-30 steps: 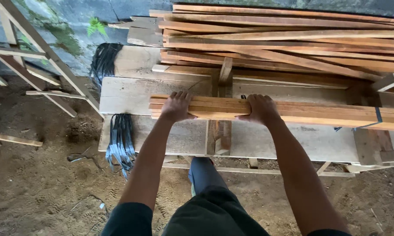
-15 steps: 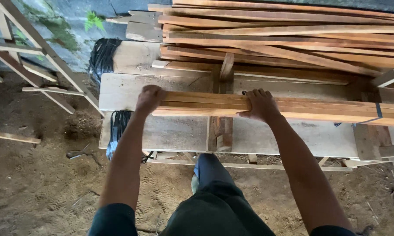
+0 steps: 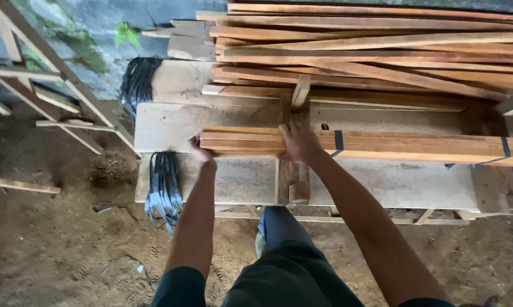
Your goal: Bundling multiple strips of wood together using plastic ties.
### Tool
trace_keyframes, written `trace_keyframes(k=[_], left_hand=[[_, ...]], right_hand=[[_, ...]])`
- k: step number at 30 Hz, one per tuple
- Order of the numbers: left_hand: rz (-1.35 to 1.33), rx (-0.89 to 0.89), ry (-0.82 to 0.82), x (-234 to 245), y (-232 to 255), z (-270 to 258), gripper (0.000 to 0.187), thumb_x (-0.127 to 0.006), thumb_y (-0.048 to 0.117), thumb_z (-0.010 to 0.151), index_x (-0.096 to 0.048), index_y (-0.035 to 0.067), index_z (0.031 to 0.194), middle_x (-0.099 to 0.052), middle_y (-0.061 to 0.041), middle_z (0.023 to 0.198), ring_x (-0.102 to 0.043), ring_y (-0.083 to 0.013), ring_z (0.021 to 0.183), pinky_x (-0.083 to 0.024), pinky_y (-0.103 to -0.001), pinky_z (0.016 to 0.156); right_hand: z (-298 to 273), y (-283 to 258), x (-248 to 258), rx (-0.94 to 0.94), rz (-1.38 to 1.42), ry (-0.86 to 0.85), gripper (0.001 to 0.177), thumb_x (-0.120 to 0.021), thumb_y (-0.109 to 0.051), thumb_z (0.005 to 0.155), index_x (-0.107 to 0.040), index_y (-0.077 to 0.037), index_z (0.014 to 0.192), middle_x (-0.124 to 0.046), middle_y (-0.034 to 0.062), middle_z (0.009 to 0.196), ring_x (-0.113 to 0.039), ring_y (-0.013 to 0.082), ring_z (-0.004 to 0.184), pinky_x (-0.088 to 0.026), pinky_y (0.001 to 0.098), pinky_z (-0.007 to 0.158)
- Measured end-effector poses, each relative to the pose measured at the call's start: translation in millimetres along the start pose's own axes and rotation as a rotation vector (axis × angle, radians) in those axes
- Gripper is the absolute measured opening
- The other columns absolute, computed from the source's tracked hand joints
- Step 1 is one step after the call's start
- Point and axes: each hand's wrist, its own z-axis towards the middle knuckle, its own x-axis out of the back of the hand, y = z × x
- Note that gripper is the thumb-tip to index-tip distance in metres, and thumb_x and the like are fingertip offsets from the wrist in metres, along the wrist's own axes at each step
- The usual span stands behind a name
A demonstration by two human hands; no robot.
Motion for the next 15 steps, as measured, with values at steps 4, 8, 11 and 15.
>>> trace_keyframes(k=[4, 8, 11, 15], left_hand=[[-0.144, 0.049, 0.065, -24.2, 29.4, -37.3, 0.035, -0.060, 0.055, 0.077, -0.076, 0.025, 0.085, -0.076, -0.005, 0.085, -0.074, -0.0298, 0.072, -0.059, -0.040, 0.066], [-0.178, 0.046, 0.053, -34.6, 40.7, -49.0, 0.028, -0.058, 0.055, 0.078, -0.064, 0.028, 0.074, -0.073, -0.002, 0.078, -0.073, -0.0255, 0.068, -0.057, -0.034, 0.063], [-0.198, 0.055, 0.080, -46.8, 52.4, -65.3, 0.025, -0.061, 0.052, 0.076, -0.061, 0.028, 0.072, -0.072, -0.001, 0.076, -0.073, -0.0251, 0.066, -0.058, -0.034, 0.061], [-0.228, 0.024, 0.123, -60.0, 58.1, -75.5, 0.026, -0.061, 0.051, 0.078, -0.059, 0.024, 0.077, -0.070, 0.000, 0.076, -0.072, -0.0224, 0.065, -0.057, -0.032, 0.061]], right_hand=[[1.7, -5.3, 16.8, 0.002, 0.008, -0.021, 0.097, -0.072, -0.081, 0.059, -0.048, -0.015, 0.126, -0.061, 0.0116, 0.110, -0.067, 0.0343, 0.104, -0.057, 0.0513, 0.076], [0.8, -11.8, 35.2, 0.027, 0.002, 0.097, 0.086, -0.070, -0.078, 0.065, -0.055, -0.011, 0.116, -0.064, 0.0125, 0.101, -0.070, 0.0311, 0.097, -0.054, 0.0467, 0.079], [2.4, -16.6, 37.2, 0.009, 0.004, 0.088, 0.087, -0.065, -0.083, 0.070, -0.056, -0.009, 0.114, -0.066, 0.0135, 0.100, -0.070, 0.0307, 0.097, -0.054, 0.0460, 0.080], [4.7, -14.7, 42.7, -0.024, 0.029, -0.048, 0.087, -0.065, -0.082, 0.075, -0.055, -0.007, 0.118, -0.066, 0.0159, 0.108, -0.069, 0.0328, 0.106, -0.053, 0.0478, 0.087]])
